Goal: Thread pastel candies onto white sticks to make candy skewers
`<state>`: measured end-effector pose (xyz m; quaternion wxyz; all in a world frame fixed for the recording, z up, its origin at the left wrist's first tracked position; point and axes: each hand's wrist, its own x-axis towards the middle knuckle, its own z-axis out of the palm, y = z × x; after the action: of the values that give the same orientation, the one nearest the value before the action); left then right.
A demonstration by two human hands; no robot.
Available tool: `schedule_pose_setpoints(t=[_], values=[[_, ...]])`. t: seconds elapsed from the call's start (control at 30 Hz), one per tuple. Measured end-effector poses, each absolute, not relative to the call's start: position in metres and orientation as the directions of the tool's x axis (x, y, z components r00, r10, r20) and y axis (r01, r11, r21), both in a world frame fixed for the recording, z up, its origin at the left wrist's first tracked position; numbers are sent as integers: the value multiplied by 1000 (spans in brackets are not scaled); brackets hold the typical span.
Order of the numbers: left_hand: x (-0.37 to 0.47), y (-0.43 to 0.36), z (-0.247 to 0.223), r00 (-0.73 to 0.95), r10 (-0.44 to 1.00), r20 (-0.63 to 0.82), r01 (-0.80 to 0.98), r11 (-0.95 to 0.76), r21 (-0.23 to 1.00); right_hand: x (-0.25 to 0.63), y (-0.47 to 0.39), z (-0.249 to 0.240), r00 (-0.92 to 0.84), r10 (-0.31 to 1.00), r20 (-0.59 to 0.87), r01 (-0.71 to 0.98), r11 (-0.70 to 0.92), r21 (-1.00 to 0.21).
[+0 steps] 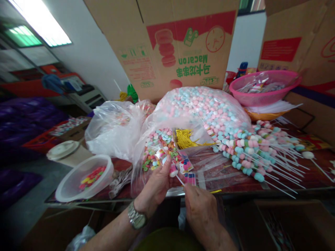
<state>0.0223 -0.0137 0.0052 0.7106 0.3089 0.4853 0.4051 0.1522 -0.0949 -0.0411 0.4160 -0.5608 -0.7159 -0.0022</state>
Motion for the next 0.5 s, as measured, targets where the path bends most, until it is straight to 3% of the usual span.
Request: schedule_pose_setpoints(t=[0.07, 0.13, 0.27, 0.37, 0.5], values=[[16, -9, 2, 264, 853, -451, -230, 510, 829, 153, -96, -37, 10, 896, 444, 665, 325, -672], [8, -1, 2, 305, 863, -403, -312, 491, 814, 156, -98, -32, 22, 960, 280, 538, 225, -813], [4, 12, 13, 365, 883, -296, -621, 468, 628, 162, -102, -25, -5, 988, 155, 461, 140, -876], [13, 13, 25, 374, 859, -350, -685, 510, 520, 161, -104, -29, -17, 971, 239, 558, 207, -803], [19, 10, 37, 311, 799, -514, -662, 570, 487, 162, -105, -39, -65, 844, 532, 853, 324, -410]])
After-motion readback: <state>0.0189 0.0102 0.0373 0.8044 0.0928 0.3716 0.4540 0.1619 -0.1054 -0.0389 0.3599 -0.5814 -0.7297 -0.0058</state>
